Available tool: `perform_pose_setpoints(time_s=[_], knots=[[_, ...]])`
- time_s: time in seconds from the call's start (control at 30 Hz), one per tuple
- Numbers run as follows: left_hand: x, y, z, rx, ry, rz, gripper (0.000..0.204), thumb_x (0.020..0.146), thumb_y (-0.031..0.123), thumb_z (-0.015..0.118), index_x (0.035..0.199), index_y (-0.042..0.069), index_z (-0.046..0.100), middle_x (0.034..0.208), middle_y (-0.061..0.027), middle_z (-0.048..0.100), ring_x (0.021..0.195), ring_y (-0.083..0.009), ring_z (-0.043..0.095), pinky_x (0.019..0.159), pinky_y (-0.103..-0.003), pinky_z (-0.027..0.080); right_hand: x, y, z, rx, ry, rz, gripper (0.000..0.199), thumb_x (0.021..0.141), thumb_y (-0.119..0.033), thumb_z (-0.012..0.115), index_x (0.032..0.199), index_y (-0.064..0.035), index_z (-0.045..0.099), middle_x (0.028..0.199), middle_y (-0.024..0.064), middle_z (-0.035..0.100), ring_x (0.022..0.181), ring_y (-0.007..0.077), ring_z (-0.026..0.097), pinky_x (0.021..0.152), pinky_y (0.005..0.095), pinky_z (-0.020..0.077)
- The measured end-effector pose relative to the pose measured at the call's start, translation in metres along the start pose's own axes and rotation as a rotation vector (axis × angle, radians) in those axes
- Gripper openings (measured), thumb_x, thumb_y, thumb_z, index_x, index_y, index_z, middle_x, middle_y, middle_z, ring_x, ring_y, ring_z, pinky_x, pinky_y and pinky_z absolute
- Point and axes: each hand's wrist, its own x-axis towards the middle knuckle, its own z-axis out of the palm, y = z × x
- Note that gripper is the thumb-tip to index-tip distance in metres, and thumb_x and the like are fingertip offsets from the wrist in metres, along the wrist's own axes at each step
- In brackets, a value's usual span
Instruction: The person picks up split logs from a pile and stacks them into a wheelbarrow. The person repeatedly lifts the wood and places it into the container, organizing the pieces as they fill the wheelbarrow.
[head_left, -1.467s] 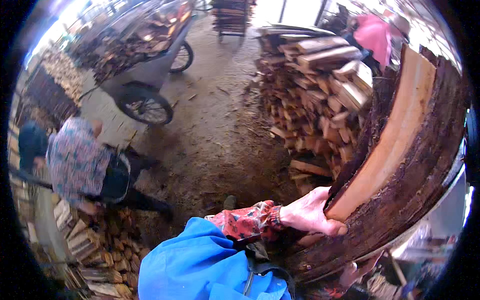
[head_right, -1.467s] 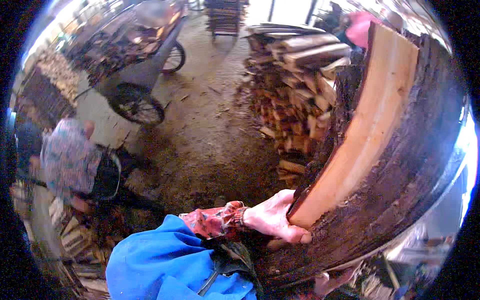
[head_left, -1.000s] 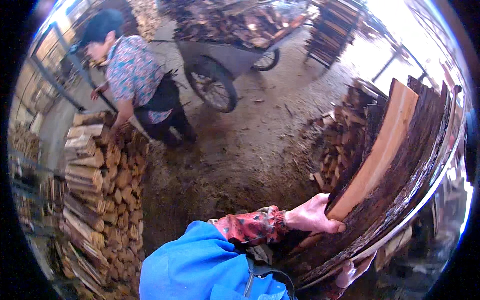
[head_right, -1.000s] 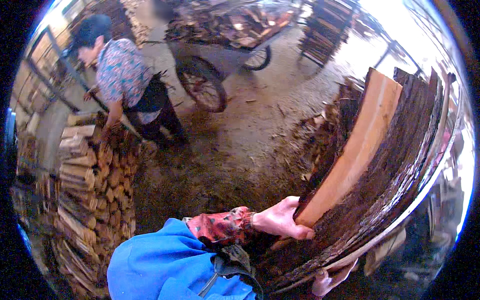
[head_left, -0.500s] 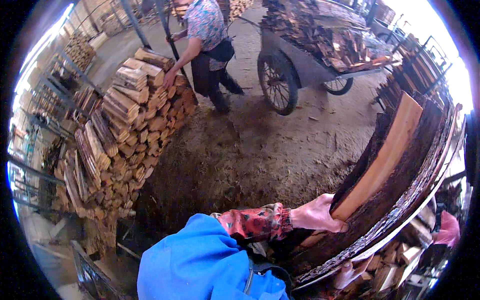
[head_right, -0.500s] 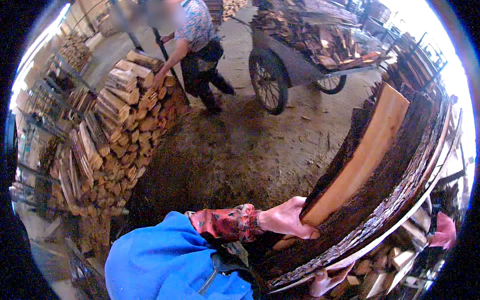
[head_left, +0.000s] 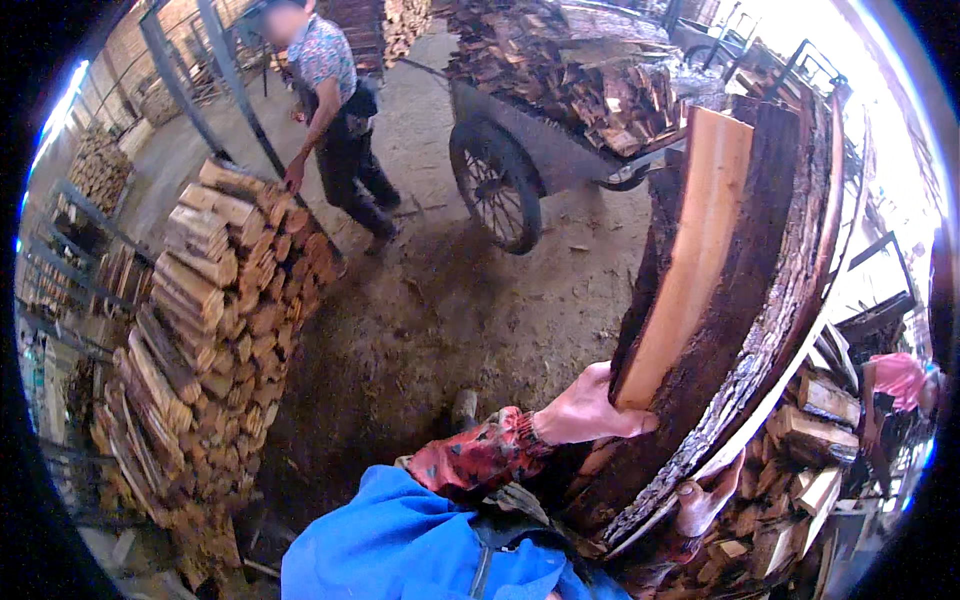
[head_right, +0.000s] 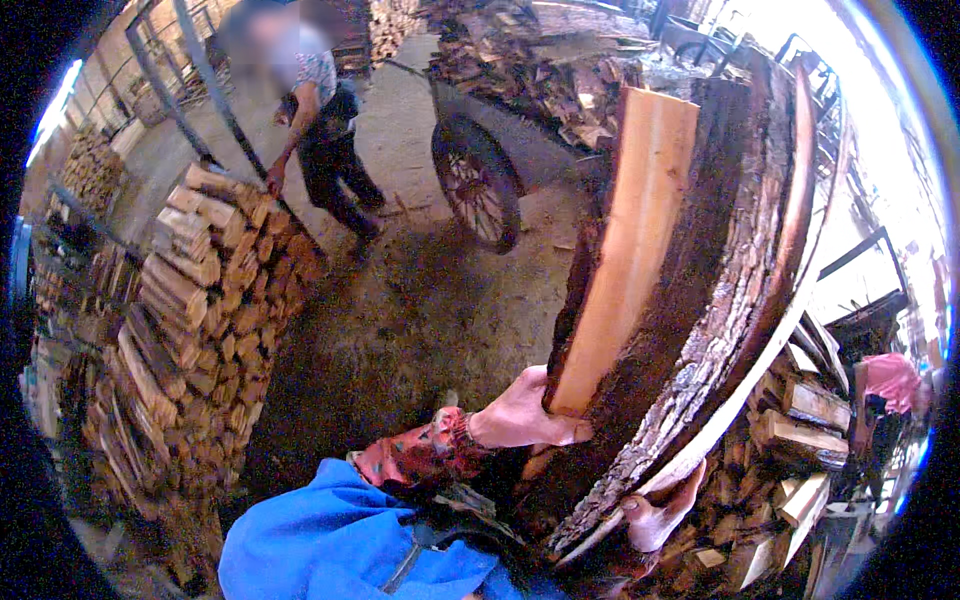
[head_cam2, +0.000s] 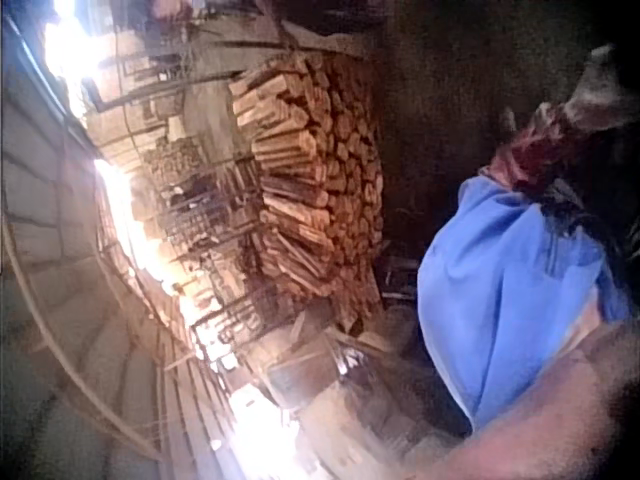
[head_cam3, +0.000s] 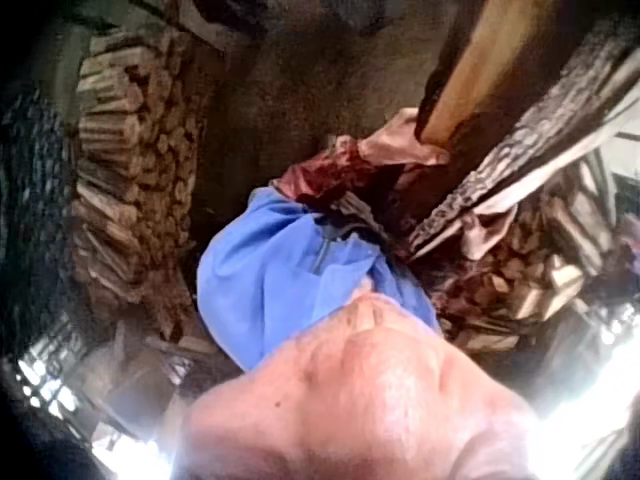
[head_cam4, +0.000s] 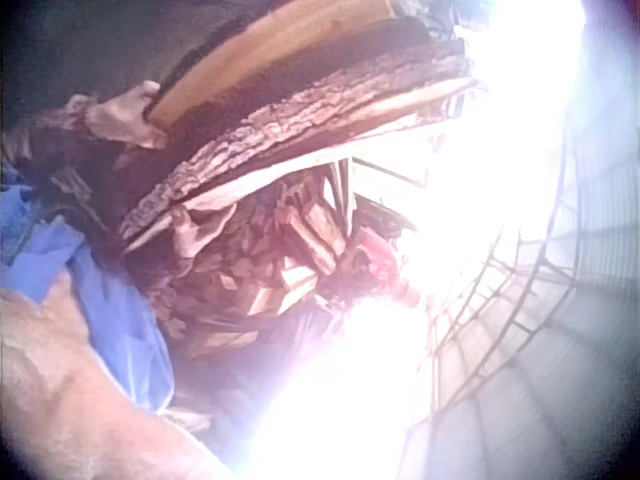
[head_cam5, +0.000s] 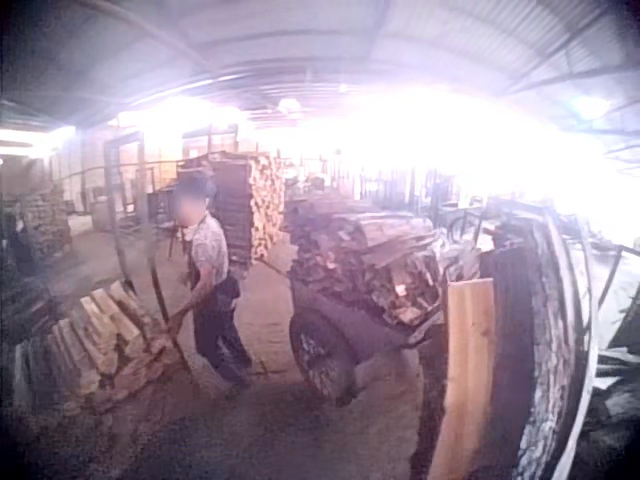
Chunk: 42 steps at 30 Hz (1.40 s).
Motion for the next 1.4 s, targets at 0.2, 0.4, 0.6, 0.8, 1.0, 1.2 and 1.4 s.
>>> perform_pose_setpoints(time_s=[0.2,0.4,0.6,0.8,1.0,1.2,1.4], knots=[[0.002,0.005,-0.003,0.15,0.045,0.023,0.032,0.079,0.011,0.076,0.105,0.0,0.06,0.073,0.0021,0.057,0.065,-0.0058,0.051,0.056,-0.025,0.044,0.01,-0.001,0.0,0.002,-0.091,0.017,0.129,0.053,-0.041,0.092,0.148,0.0037,0.016,0.144,0.0177,0.036,0.13,0.028,0.038,0.11,0.0426,0.0293],[-0.013,-0.011,0.003,0.124,0.179,-0.04,0.026,0.08,0.011,0.076,0.098,0.002,0.06,0.068,0.0016,0.056,0.056,-0.0058,0.052,0.048,-0.022,0.042,0.014,-0.018,0.01,0.218,-0.169,0.043,0.121,0.052,-0.009,0.088,0.147,0.0029,0.015,0.133,0.0141,0.046,0.117,0.0232,0.049,0.099,0.0366,0.0434],[-0.036,-0.012,-0.004,0.144,0.471,-0.109,0.023,0.075,0.013,0.076,0.087,0.0,0.061,0.072,0.0009,0.058,0.063,-0.0078,0.053,0.054,-0.024,0.044,0.046,-0.024,0.026,0.074,-0.443,0.072,0.109,0.051,-0.007,0.092,0.137,0.0097,0.026,0.125,0.0138,0.051,0.114,0.0207,0.049,0.1,0.0346,0.0419],[-0.038,-0.002,-0.002,0.112,0.712,0.161,0.024,0.074,0.016,0.076,0.084,0.002,0.059,0.072,0.0003,0.057,0.06,-0.0105,0.054,0.053,-0.027,0.044,0.074,-0.045,0.059,0.373,-0.662,0.114,0.105,0.058,0.003,0.088,0.139,0.0056,0.021,0.13,0.0136,0.045,0.112,0.0184,0.051,0.087,0.0331,0.0533],[-0.017,0.008,-0.019,0.1,0.884,0.148,0.024,0.077,0.004,0.064,0.095,0.002,0.048,0.072,-0.0016,0.051,0.053,-0.0108,0.05,0.045,-0.025,0.04,0.126,-0.056,0.079,0.29,-0.787,-0.002,0.101,0.058,-0.006,0.09,0.138,0.0017,0.029,0.129,0.0097,0.046,0.117,0.0174,0.047,0.098,0.0312,0.0435],[0.018,-0.004,-0.03,0.188,0.91,0.109,0.025,0.078,0.007,0.064,0.097,0.001,0.049,0.079,-0.0041,0.053,0.062,-0.0117,0.052,0.051,-0.026,0.042,0.176,-0.015,0.09,0.212,-0.795,-0.137,0.102,0.056,-0.02,0.093,0.137,0.0008,0.035,0.128,0.0088,0.048,0.121,0.0177,0.042,0.107,0.0324,0.0311],[0.059,0.032,-0.1,0.325,0.764,0.222,0.03,0.077,0.008,0.068,0.1,0.0,0.05,0.083,-0.0048,0.055,0.065,-0.0119,0.053,0.053,-0.027,0.043,0.209,-0.023,0.145,0.253,-0.681,-0.2,0.107,0.053,-0.019,0.095,0.137,0.004,0.033,0.129,0.0096,0.047,0.119,0.0173,0.043,0.105,0.0323,0.0354]])
